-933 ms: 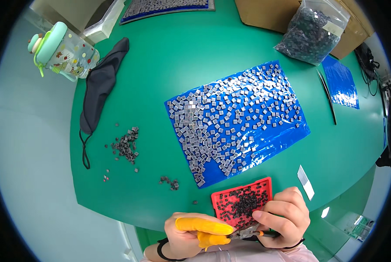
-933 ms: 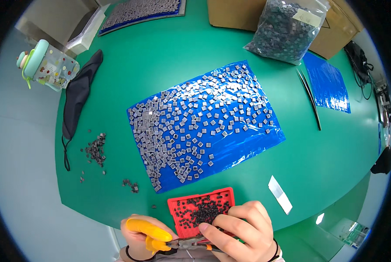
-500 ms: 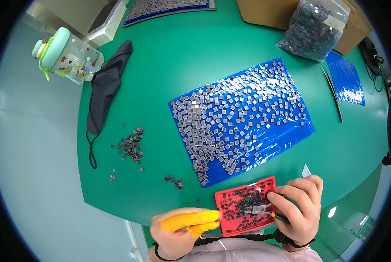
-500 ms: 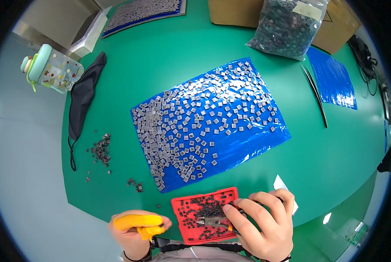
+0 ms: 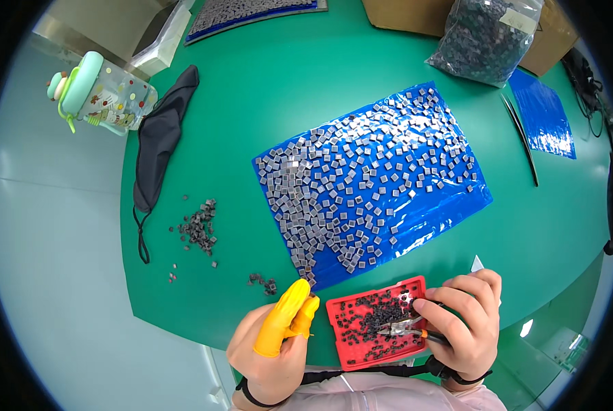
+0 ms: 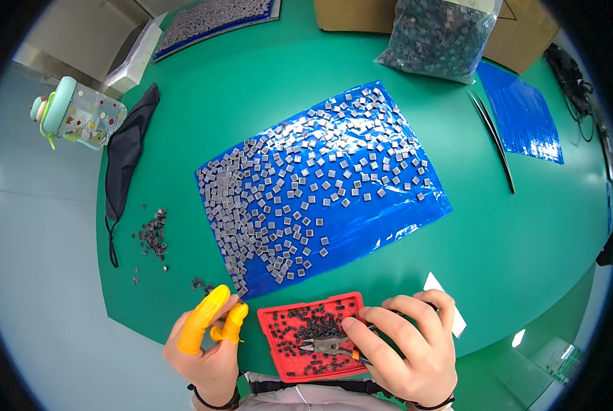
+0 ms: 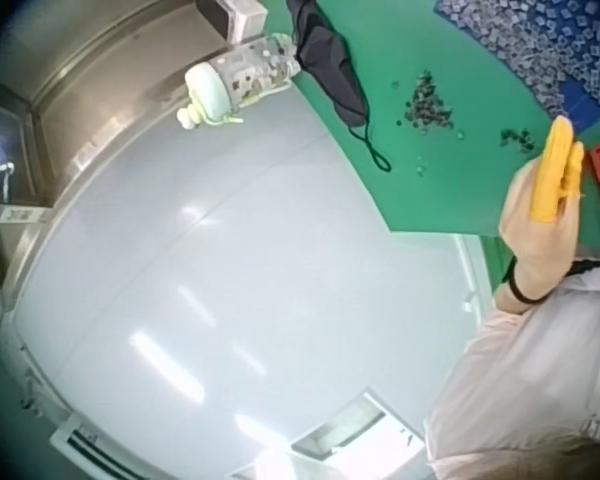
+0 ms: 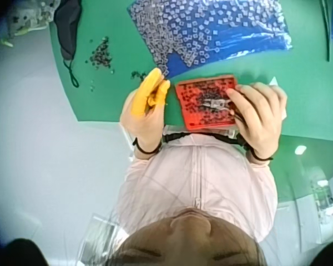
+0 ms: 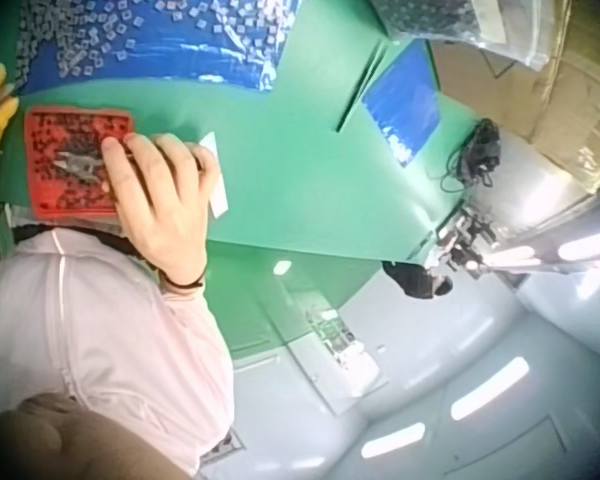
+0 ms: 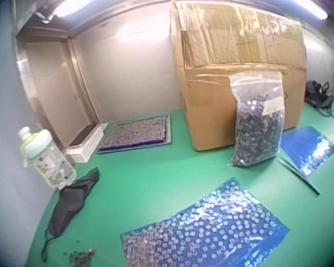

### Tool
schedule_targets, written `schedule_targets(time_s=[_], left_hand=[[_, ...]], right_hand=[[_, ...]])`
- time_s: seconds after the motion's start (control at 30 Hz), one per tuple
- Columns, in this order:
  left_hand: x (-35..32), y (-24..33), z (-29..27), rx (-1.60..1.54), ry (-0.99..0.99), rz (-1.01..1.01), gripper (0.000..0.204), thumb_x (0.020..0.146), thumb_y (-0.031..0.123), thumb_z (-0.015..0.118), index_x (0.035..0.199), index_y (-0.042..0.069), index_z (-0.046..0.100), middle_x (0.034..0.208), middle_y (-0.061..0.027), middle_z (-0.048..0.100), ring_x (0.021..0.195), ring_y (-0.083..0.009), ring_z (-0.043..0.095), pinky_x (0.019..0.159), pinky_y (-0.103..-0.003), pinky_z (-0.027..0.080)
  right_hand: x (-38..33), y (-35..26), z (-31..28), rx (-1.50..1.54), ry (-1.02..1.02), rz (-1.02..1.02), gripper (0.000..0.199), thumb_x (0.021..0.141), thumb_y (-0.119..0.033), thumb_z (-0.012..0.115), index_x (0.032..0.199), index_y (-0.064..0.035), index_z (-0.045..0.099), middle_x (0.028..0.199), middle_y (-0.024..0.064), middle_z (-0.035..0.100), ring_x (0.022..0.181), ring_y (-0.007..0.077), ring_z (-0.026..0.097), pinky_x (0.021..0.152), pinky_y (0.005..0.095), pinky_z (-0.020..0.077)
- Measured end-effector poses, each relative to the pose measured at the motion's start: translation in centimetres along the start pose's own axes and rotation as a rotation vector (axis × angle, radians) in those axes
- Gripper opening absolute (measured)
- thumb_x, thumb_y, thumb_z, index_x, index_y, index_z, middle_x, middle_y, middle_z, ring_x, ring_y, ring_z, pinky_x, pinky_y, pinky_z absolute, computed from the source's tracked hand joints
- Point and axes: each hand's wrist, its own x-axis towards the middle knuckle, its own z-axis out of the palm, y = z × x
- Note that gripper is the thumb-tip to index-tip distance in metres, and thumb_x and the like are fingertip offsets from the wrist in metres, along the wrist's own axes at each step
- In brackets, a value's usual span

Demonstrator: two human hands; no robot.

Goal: The person uses pliers to pick up small black components from a red tray and places them onto a blue sheet on the table. The person wears a yellow finger cot on the left index finger. The task involves repetitive picking and placing of small items.

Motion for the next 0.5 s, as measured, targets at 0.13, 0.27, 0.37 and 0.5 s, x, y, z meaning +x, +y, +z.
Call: schedule_targets(time_s=[0.13, 0.27, 0.37, 0.5], left_hand=[[0.27, 0.8, 0.21, 0.033, 0.028, 0.019, 0.045, 0.062, -0.022, 0.062, 0.102, -0.003, 0.07, 0.087, -0.0107, 0.071, 0.075, -0.0163, 0.066, 0.064, -0.024, 0.054], [0.17, 0.78, 0.37, 0.05, 0.017, 0.066, 0.05, 0.06, -0.022, 0.059, 0.104, -0.002, 0.071, 0.088, -0.0091, 0.071, 0.075, -0.0173, 0.064, 0.065, -0.025, 0.054], [0.27, 0.78, 0.61, 0.102, 0.014, 0.131, 0.051, 0.059, -0.022, 0.057, 0.104, -0.003, 0.071, 0.089, -0.0092, 0.071, 0.075, -0.0184, 0.064, 0.065, -0.025, 0.054], [0.13, 0.7, 0.56, 0.116, -0.003, 0.133, 0.047, 0.061, -0.021, 0.057, 0.103, -0.003, 0.071, 0.09, -0.0094, 0.07, 0.074, -0.0182, 0.062, 0.063, -0.026, 0.053]], right_hand=[[0.02, 0.15, 0.02, 0.008, 0.001, -0.007, 0.046, 0.05, -0.009, 0.071, 0.096, -0.0107, 0.067, 0.094, 0.0032, 0.063, 0.082, 0.025, 0.057, 0.073, 0.0434, 0.0396], [-0.01, 0.12, -0.01, 0.018, 0.003, -0.001, 0.045, 0.05, -0.008, 0.071, 0.095, -0.0101, 0.068, 0.094, 0.0033, 0.063, 0.082, 0.025, 0.057, 0.072, 0.0433, 0.0398], [-0.47, 0.75, 0.12, 0.029, 0.009, -0.016, 0.044, 0.051, -0.008, 0.071, 0.094, -0.0099, 0.068, 0.093, 0.0033, 0.064, 0.081, 0.0249, 0.057, 0.072, 0.043, 0.0399], [-0.54, 0.93, 0.12, 0.044, 0.011, -0.011, 0.042, 0.052, -0.008, 0.07, 0.094, -0.0103, 0.068, 0.093, 0.0031, 0.064, 0.081, 0.0244, 0.057, 0.072, 0.0423, 0.0402]])
